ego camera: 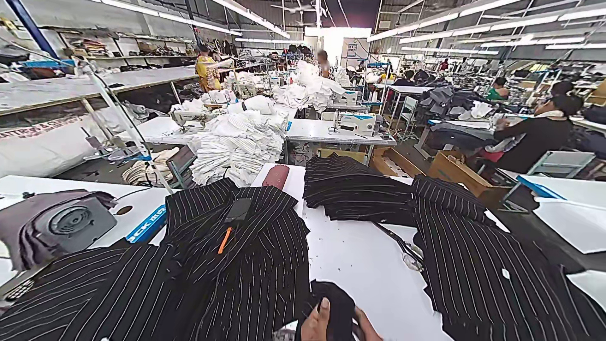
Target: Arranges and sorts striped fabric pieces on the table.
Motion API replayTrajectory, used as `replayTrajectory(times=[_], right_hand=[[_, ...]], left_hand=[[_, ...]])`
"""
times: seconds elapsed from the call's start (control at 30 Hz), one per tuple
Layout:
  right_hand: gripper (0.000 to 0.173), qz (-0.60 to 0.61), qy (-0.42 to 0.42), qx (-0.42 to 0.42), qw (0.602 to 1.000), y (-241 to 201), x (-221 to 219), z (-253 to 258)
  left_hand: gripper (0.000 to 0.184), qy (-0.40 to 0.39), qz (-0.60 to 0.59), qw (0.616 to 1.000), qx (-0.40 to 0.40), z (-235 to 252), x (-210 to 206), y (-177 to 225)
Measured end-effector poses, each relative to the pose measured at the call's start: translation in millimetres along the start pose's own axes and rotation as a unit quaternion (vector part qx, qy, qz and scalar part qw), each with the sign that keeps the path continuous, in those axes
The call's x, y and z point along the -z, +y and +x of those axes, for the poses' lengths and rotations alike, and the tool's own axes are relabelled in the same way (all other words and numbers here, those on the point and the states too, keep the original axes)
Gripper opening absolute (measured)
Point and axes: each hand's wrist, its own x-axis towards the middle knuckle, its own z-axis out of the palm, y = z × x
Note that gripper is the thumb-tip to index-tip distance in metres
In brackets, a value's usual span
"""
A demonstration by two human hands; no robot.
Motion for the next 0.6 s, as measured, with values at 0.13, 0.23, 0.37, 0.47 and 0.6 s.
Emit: replayTrajectory(times=[0.13,0.23,0.37,0.47,0.6], right_hand=[[0.058,0.013,0.052,0.048,0.997,-16.2,3.4,13.6],[0.047,0.030,0.083,0.084,0.993,-29.5,7.6,22.2],[0.024,0.009,0.097,0.128,0.987,-36.5,16.8,25.0],[0.018,-0.005,0.108,0.139,0.984,-34.9,28.2,25.8],[0.021,-0.009,0.136,0.123,0.983,-29.1,42.2,25.0]], left_hand=[[0.030,0.028,-0.078,0.996,0.016,6.8,-15.6,33.5],[0.032,-0.006,-0.133,0.991,-0.004,12.6,-23.0,45.6],[0.034,-0.021,-0.142,0.989,-0.024,11.9,-34.5,56.6],[0.031,-0.033,-0.140,0.989,-0.035,13.3,-35.1,56.6],[0.028,-0.021,-0.130,0.990,-0.047,17.3,-31.2,50.5]])
